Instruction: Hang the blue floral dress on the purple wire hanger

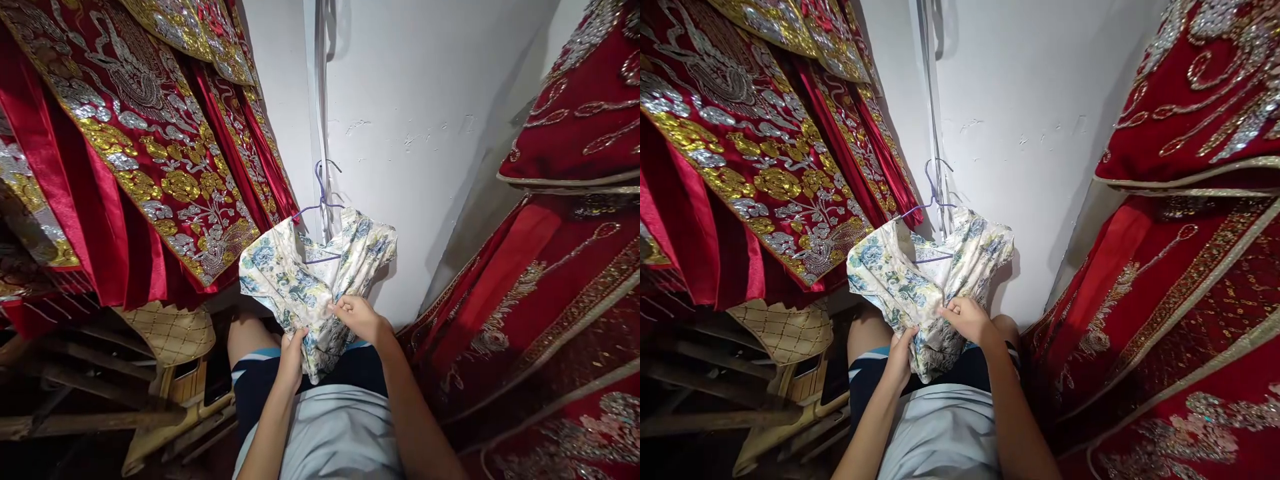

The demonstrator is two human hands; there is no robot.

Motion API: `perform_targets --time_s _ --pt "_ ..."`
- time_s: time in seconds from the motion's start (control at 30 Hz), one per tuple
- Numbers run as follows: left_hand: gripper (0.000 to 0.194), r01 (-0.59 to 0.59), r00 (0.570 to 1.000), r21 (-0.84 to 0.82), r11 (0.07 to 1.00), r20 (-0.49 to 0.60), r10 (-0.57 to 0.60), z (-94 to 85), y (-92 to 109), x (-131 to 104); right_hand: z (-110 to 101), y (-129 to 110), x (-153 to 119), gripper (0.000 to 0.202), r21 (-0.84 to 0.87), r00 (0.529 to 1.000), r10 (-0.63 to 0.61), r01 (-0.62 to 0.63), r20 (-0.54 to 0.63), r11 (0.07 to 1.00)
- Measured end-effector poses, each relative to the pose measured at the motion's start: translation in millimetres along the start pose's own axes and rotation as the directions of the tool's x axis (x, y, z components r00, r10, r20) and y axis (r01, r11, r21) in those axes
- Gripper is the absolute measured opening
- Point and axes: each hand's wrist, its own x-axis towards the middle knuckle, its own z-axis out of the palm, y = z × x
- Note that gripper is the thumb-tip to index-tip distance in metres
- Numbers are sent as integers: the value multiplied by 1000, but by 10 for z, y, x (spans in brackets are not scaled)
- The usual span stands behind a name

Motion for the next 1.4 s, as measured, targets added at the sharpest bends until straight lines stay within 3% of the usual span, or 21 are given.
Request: perform_targets --time_s 0.1,0.17,0.37,0.5,0.63,0.7,0.77,0.83,0.9,0.97,1.03,1.13,1.27,1.4 --pt "46 73 997 -48 996 24 -72 23 36 -12 -22 -36 -18 33 -73 991 64 -55 119 996" --pt "48 88 995 -54 995 58 -85 40 47 -20 -28 -67 -35 31 -103 988 70 -56 139 993" --pt "31 107 994 37 994 25 -108 4 11 -22 144 -91 -39 18 -20 999 23 -24 -40 1000" --pt "29 101 995 92 991 2 -101 -25 11 35 185 -90 -34 16 92 999 -18 21 -35 996" --pt "30 -144 979 203 969 -115 169 -81 161 330 94 -83 -85 17 185 998 30 -40 57 982" --pt "36 -293 909 267 918 -221 354 -119 245 493 59 -72 -110 15 208 993 59 -79 101 975" --pt "43 -455 788 328 828 -284 546 -138 276 557 57 -60 -115 14 224 992 76 -97 103 970" --pt "45 -608 667 399 686 -212 714 -118 241 488 88 -53 -101 12 237 994 83 -98 70 967" --pt "42 -711 610 446 543 8 792 -54 164 336 142 -61 -82 12 264 996 79 -89 47 961" --pt "41 -759 620 449 471 280 733 41 89 192 207 -82 -75 11 327 996 66 -79 52 942" --pt "36 -757 650 455 469 446 616 137 41 125 269 -109 -83 10 410 997 57 -77 61 909" --pt "4 -730 683 473 493 506 527 230 3 164 308 -155 -85 14 534 998 58 -68 36 843" --pt "16 -776 631 482 408 580 516 241 -78 264 139 -314 99 20 680 991 101 -14 -89 733" --pt "18 -782 620 544 304 625 474 218 -155 282 -219 -729 553 20 720 975 34 139 -220 680"
